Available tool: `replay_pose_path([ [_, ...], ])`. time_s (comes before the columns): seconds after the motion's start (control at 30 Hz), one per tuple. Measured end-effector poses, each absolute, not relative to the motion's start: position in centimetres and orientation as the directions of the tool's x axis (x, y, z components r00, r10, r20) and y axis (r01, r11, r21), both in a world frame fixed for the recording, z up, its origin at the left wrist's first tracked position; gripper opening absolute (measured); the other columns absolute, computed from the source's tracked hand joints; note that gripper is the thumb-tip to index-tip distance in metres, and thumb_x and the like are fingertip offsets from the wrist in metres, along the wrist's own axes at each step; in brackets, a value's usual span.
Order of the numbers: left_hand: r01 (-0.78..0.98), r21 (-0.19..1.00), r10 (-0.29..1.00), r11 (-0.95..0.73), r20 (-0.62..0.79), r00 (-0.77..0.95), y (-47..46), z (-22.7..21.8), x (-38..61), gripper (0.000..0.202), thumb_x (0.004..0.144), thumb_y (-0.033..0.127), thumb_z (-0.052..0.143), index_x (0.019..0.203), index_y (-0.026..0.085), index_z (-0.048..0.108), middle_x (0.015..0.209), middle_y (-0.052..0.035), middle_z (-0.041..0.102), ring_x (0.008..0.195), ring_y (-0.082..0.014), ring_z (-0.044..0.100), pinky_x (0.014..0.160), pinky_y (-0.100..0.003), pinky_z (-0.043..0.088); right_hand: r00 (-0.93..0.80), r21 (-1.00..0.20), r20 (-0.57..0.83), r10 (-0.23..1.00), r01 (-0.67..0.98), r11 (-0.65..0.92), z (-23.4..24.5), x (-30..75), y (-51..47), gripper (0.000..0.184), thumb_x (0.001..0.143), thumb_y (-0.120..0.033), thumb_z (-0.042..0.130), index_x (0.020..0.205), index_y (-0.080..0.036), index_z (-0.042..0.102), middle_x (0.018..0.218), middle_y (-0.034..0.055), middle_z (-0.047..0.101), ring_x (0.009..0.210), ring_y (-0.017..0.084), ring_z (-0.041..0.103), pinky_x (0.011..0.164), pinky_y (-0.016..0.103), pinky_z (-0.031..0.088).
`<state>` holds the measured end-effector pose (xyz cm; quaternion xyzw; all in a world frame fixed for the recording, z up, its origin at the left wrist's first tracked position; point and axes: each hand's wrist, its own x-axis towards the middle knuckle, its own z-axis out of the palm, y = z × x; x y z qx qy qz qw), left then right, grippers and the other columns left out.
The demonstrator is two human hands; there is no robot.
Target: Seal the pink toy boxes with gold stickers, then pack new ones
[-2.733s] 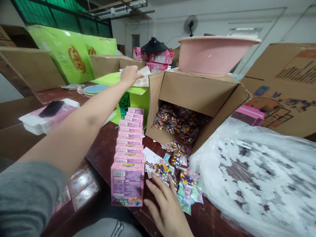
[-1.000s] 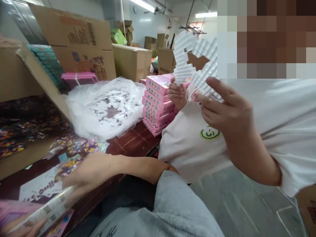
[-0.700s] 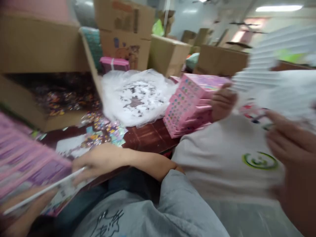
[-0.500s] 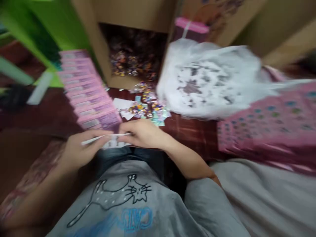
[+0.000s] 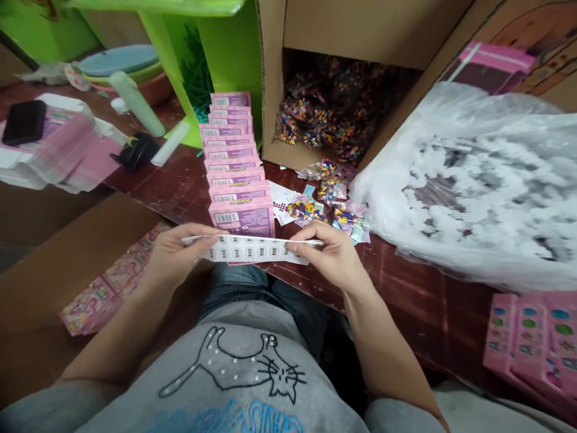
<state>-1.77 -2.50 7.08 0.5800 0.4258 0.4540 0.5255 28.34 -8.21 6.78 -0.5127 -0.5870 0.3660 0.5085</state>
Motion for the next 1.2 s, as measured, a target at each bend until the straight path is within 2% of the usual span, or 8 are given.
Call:
replay_pose_path([
  [0.13, -0.002, 0.992, 0.972, -0.129, 0.127, 0.196, -2.4, 7.6, -2.2, 0.013, 0.080, 0.033, 0.093, 0.085, 0.022, 0.088, 0.093, -0.0062, 0.082, 0.085, -0.0187, 0.076, 0.074, -0.024, 0.060, 0.039, -0.912, 0.394, 0.918, 0.139, 0.386, 6.2, 28.0, -7.7, 0.014, 0.083, -0.032, 0.093, 0.077, -0.026, 0.083, 0.076, 0.0017, 0.073, 0.074, 0.015, 0.067, 0.072, 0.031, 0.054],
  [0.3, -0.014, 1.000, 0.997, -0.011, 0.012, 0.080, -2.7, 7.8, -2.4, 0.029, 0.075, 0.035, 0.099, 0.098, 0.022, 0.088, 0.085, -0.0051, 0.082, 0.070, -0.0177, 0.075, 0.064, -0.025, 0.061, 0.006, -0.986, 0.049, 0.999, -0.157, 0.049, 5.7, 27.3, -7.1, 0.031, 0.074, -0.050, 0.099, 0.091, -0.026, 0.087, 0.086, 0.0037, 0.079, 0.070, 0.016, 0.069, 0.062, 0.030, 0.054],
  [0.37, 0.007, 0.999, 0.996, -0.043, 0.042, 0.073, -2.7, 7.8, -2.6, 0.027, 0.075, 0.035, 0.099, 0.097, 0.023, 0.089, 0.087, -0.0050, 0.083, 0.072, -0.0177, 0.075, 0.065, -0.025, 0.062, 0.009, -0.991, 0.010, 1.000, -0.132, 0.011, 5.6, 27.0, -6.9, 0.028, 0.078, -0.051, 0.096, 0.089, -0.027, 0.088, 0.085, 0.0041, 0.080, 0.068, 0.016, 0.068, 0.061, 0.030, 0.053],
  [0.47, 0.055, 0.991, 0.991, -0.124, 0.120, 0.064, -2.5, 7.7, -2.8, 0.024, 0.076, 0.033, 0.098, 0.096, 0.025, 0.089, 0.089, -0.0041, 0.082, 0.077, -0.0169, 0.075, 0.068, -0.023, 0.062, 0.081, -0.974, 0.227, 0.970, 0.027, 0.226, 5.7, 26.7, -6.7, 0.005, 0.084, -0.034, 0.092, 0.086, -0.031, 0.089, 0.085, 0.0022, 0.080, 0.075, 0.016, 0.070, 0.070, 0.031, 0.055],
  [0.6, 0.083, 0.986, 0.990, -0.143, 0.140, 0.031, -2.3, 7.6, -2.9, 0.026, 0.075, 0.035, 0.098, 0.097, 0.024, 0.088, 0.090, -0.0042, 0.081, 0.077, -0.0169, 0.074, 0.068, -0.023, 0.060, 0.104, -0.899, 0.431, 0.896, 0.137, 0.416, 5.9, 26.5, -6.6, 0.021, 0.083, -0.017, 0.090, 0.093, -0.035, 0.090, 0.077, -0.0015, 0.075, 0.072, 0.014, 0.067, 0.070, 0.029, 0.053],
  [0.83, 0.110, 0.993, 0.996, -0.046, 0.054, -0.072, -1.4, 7.2, -3.0, 0.030, 0.069, 0.040, 0.091, 0.061, 0.016, 0.076, 0.057, 0.0008, 0.060, 0.052, -0.0099, 0.048, 0.048, -0.020, 0.041, 0.119, -0.954, 0.294, 0.948, 0.092, 0.285, 5.3, 26.5, -6.3, 0.013, 0.088, -0.030, 0.087, 0.076, -0.027, 0.084, 0.071, -0.0012, 0.071, 0.062, 0.012, 0.061, 0.060, 0.028, 0.047],
  [1.1, 0.183, 0.980, 0.996, -0.081, 0.086, -0.017, -0.9, 6.0, -4.7, 0.025, 0.078, 0.042, 0.092, 0.094, 0.022, 0.088, 0.094, -0.0068, 0.081, 0.081, -0.0195, 0.073, 0.070, -0.025, 0.058, 0.136, -0.973, 0.230, 0.964, 0.020, 0.230, 6.0, 26.7, -5.8, 0.022, 0.080, -0.039, 0.093, 0.077, -0.023, 0.077, 0.074, 0.0010, 0.070, 0.067, 0.015, 0.061, 0.061, 0.029, 0.049],
  [1.2, 0.176, 0.983, 0.995, -0.052, 0.067, -0.080, -0.8, 6.0, -4.8, 0.028, 0.076, 0.042, 0.093, 0.095, 0.022, 0.087, 0.093, -0.0055, 0.081, 0.078, -0.0186, 0.073, 0.069, -0.024, 0.059, 0.094, -0.989, 0.147, 0.985, 0.003, 0.148, 6.2, 26.5, -5.7, 0.031, 0.078, -0.046, 0.094, 0.073, -0.022, 0.075, 0.070, 0.0011, 0.069, 0.063, 0.014, 0.058, 0.057, 0.028, 0.047],
])
